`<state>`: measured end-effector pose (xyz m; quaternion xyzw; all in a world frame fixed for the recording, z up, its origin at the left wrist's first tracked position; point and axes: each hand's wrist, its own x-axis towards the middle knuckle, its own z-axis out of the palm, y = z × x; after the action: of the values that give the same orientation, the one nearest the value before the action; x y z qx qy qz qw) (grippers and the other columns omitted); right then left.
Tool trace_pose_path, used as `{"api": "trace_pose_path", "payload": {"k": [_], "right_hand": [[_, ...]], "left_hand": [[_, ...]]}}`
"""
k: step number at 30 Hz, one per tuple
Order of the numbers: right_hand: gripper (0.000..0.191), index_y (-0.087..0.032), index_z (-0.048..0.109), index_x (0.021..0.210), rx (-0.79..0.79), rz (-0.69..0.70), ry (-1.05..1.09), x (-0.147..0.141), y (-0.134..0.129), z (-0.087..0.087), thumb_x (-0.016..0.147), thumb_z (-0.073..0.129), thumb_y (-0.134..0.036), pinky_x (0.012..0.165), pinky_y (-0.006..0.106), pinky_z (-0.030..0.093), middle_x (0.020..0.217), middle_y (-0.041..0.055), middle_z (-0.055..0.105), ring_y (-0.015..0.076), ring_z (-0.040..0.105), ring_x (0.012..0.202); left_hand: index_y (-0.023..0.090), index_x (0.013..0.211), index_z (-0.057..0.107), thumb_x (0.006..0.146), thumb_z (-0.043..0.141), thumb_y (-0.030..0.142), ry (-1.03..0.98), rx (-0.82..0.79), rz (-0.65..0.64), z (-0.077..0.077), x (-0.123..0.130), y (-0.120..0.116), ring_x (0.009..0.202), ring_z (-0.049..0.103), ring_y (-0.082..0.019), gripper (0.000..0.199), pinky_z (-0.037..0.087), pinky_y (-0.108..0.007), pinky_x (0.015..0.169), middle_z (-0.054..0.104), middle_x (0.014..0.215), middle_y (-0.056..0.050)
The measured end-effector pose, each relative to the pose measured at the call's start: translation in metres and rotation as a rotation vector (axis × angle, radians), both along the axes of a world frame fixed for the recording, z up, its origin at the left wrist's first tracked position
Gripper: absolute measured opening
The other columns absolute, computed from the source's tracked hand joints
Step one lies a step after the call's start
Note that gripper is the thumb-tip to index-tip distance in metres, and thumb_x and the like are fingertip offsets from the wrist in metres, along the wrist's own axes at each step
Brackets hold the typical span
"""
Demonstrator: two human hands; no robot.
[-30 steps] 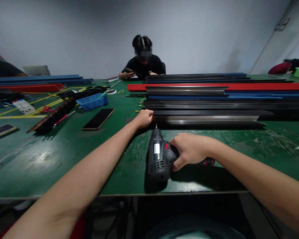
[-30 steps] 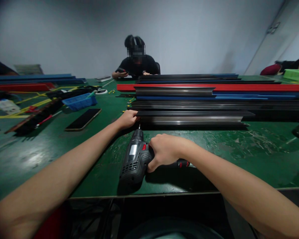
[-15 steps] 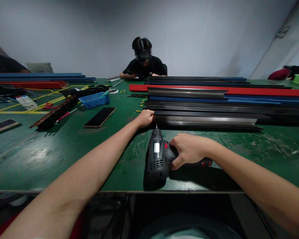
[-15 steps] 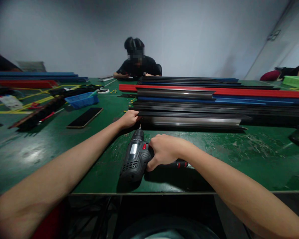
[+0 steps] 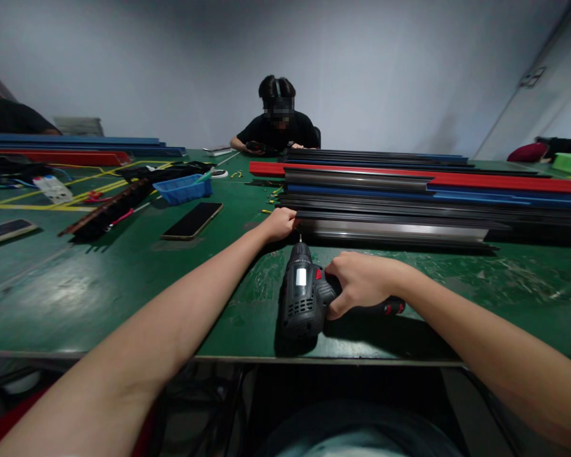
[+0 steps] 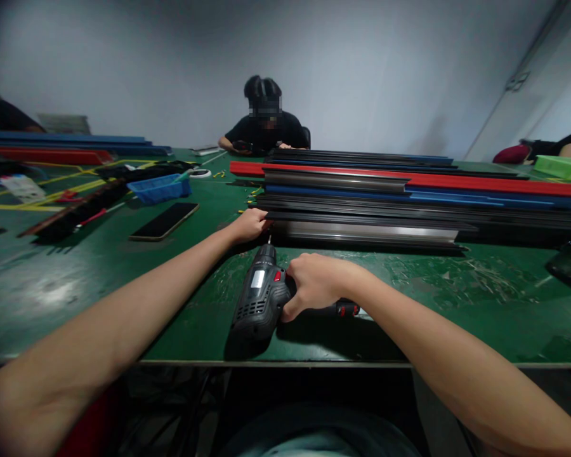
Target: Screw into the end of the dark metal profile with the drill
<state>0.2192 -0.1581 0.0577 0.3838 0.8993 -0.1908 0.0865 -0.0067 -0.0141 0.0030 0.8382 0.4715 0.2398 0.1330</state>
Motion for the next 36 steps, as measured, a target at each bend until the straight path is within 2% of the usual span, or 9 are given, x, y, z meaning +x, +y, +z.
{"api": "trace_pose_path", "payload": {"k": [4,11,22,27,36], "right_hand": [[0.05,-0.017,0.07,0.075,0.016,0.016,0.006,0.0,0.0004,-0.0015,0.069,0.076,-0.066,0.051,0.031,0.031,0.065,0.0015,0.06,0.0157,0.048,0.056],[0.051,-0.015,0.074,0.08,0.014,-0.004,-0.015,-0.0015,-0.0005,-0.0019,0.07,0.076,-0.065,0.052,0.03,0.032,0.069,0.0021,0.063,0.0153,0.049,0.057],[0.05,-0.016,0.073,0.08,0.003,-0.008,-0.006,-0.0002,0.0002,-0.0025,0.07,0.077,-0.065,0.052,0.03,0.032,0.067,0.0012,0.061,0.0153,0.048,0.057],[0.048,-0.018,0.07,0.075,0.01,-0.001,0.004,0.0006,0.0008,-0.0034,0.07,0.077,-0.064,0.052,0.031,0.031,0.064,-0.0003,0.058,0.0145,0.046,0.056],[0.05,-0.018,0.07,0.077,0.024,0.001,0.002,0.0014,0.0016,-0.0047,0.07,0.077,-0.067,0.053,0.03,0.031,0.066,0.0007,0.06,0.0154,0.048,0.057]], "left_hand": [[0.017,0.054,0.058,0.08,0.051,0.034,0.015,0.008,0.009,0.0005,0.0012,0.0009,0.062,0.051,-0.017,0.032,0.036,-0.028,0.064,0.059,0.058,-0.004],[0.017,0.054,0.056,0.081,0.05,0.037,0.051,0.034,0.022,-0.0018,0.0002,0.0048,0.06,0.049,-0.016,0.035,0.033,-0.027,0.061,0.058,0.057,-0.004],[0.017,0.058,0.061,0.077,0.051,0.034,0.109,0.042,0.05,-0.0028,-0.0013,0.0067,0.066,0.054,-0.02,0.027,0.039,-0.03,0.065,0.064,0.063,-0.007],[0.017,0.059,0.06,0.078,0.05,0.032,0.13,0.053,0.054,-0.0017,-0.0009,0.006,0.064,0.053,-0.019,0.027,0.038,-0.029,0.063,0.063,0.061,-0.007],[0.017,0.061,0.061,0.079,0.05,0.032,0.151,0.057,0.046,-0.0012,-0.0007,0.0065,0.067,0.055,-0.02,0.027,0.039,-0.03,0.065,0.068,0.069,-0.01]]}}
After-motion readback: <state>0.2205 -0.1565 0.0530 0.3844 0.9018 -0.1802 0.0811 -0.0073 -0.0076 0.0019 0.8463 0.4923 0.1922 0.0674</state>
